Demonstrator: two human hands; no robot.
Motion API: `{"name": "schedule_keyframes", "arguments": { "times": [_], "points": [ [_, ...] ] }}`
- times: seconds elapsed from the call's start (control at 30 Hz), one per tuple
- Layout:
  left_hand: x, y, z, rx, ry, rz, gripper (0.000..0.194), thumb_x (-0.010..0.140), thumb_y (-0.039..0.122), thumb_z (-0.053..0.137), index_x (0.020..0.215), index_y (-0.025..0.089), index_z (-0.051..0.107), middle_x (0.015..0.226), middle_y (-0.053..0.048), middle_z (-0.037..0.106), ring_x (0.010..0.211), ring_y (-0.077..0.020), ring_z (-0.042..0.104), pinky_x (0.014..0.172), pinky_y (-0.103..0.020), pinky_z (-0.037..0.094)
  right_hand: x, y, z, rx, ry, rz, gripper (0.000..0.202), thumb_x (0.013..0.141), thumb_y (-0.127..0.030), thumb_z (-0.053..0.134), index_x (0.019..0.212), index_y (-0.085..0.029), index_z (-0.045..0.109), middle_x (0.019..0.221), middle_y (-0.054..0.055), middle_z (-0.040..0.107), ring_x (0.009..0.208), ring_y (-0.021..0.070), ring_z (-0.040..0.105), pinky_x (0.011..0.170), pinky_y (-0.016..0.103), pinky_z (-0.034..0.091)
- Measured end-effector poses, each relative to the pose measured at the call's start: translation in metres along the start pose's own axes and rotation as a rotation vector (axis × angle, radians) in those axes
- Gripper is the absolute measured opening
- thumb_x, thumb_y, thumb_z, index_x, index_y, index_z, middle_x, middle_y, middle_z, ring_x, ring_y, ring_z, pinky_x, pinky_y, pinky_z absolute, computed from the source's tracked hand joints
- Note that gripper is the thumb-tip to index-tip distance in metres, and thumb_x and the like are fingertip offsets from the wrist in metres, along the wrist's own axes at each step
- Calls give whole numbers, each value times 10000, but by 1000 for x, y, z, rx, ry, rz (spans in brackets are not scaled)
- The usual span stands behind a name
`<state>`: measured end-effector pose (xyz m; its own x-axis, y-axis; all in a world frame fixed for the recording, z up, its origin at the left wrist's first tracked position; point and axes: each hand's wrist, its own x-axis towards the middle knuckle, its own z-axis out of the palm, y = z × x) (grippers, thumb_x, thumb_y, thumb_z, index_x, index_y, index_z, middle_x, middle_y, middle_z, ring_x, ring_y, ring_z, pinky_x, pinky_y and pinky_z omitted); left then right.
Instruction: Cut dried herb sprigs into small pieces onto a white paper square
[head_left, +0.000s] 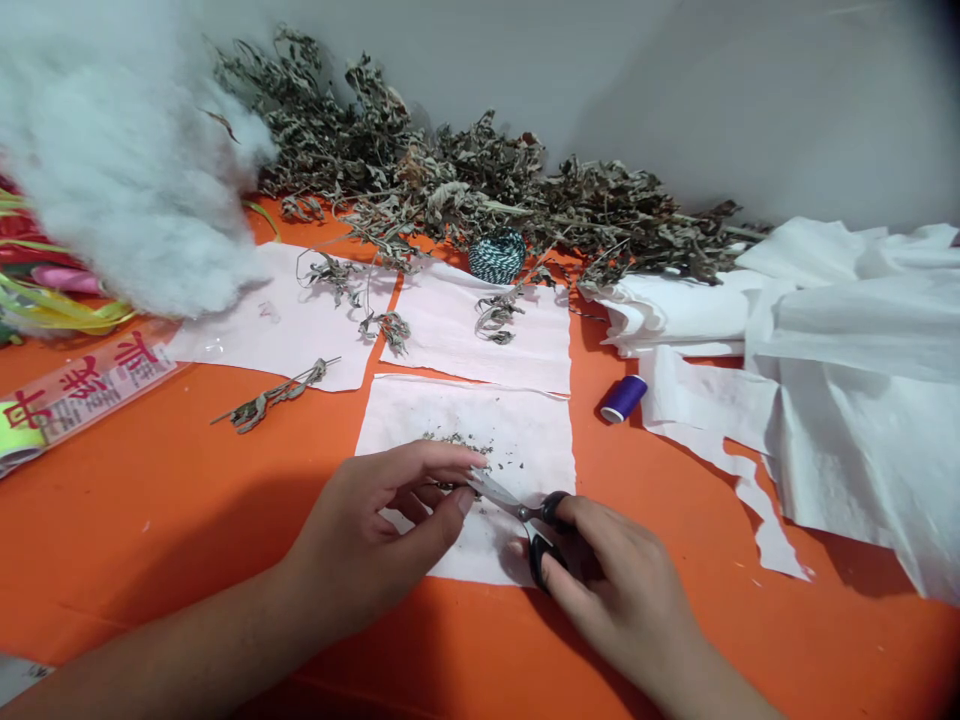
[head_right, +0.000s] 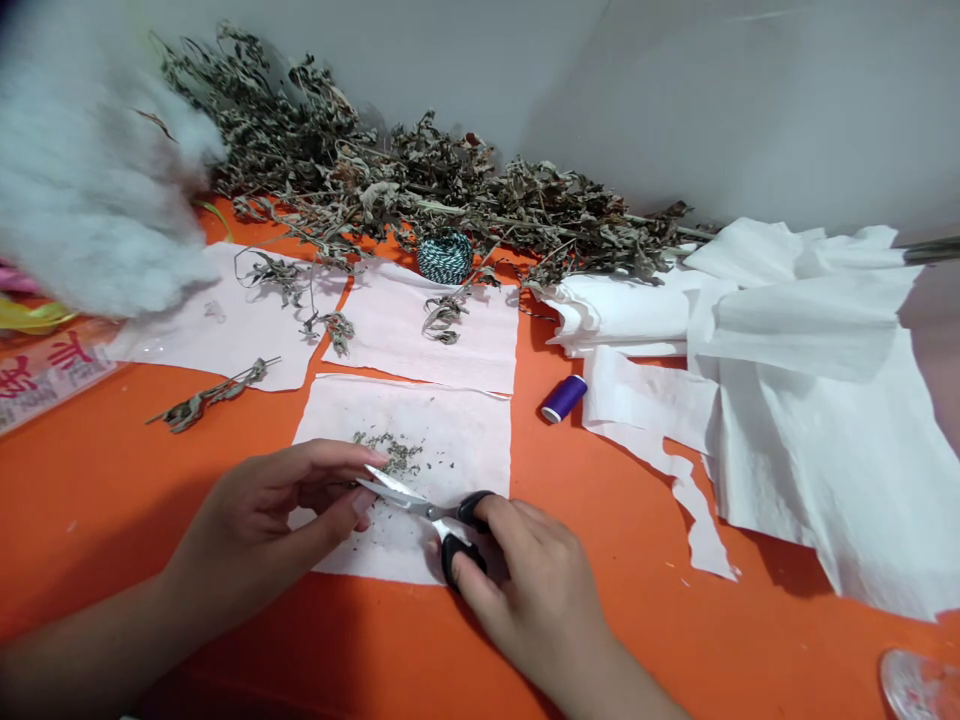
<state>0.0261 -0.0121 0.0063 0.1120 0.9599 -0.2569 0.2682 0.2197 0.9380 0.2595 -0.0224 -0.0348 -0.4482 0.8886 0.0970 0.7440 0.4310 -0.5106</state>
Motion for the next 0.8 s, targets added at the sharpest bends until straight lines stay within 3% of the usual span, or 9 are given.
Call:
{"name": "schedule_keyframes", "arguments": {
  "times": [0.3,0.8],
  "points": [
    [5,7,-2,59,35,61,137,818,157,641,857,207,763,727,15,735,625,-94,647,541,-126,496,1,0,0,3,19,14,125,853,-257,593,863,-223,474,631,-42,575,510,121,504,495,212,382],
    [4,7,-3,58,29,35,119,814,182,659,856,215,765,746,11,738,640,-98,637,551,-131,491,1,0,0,33,-28,12,125,849,-247,591,839,-223,469,637,-34,570,535,130,508,507,225,372]
  ]
}}
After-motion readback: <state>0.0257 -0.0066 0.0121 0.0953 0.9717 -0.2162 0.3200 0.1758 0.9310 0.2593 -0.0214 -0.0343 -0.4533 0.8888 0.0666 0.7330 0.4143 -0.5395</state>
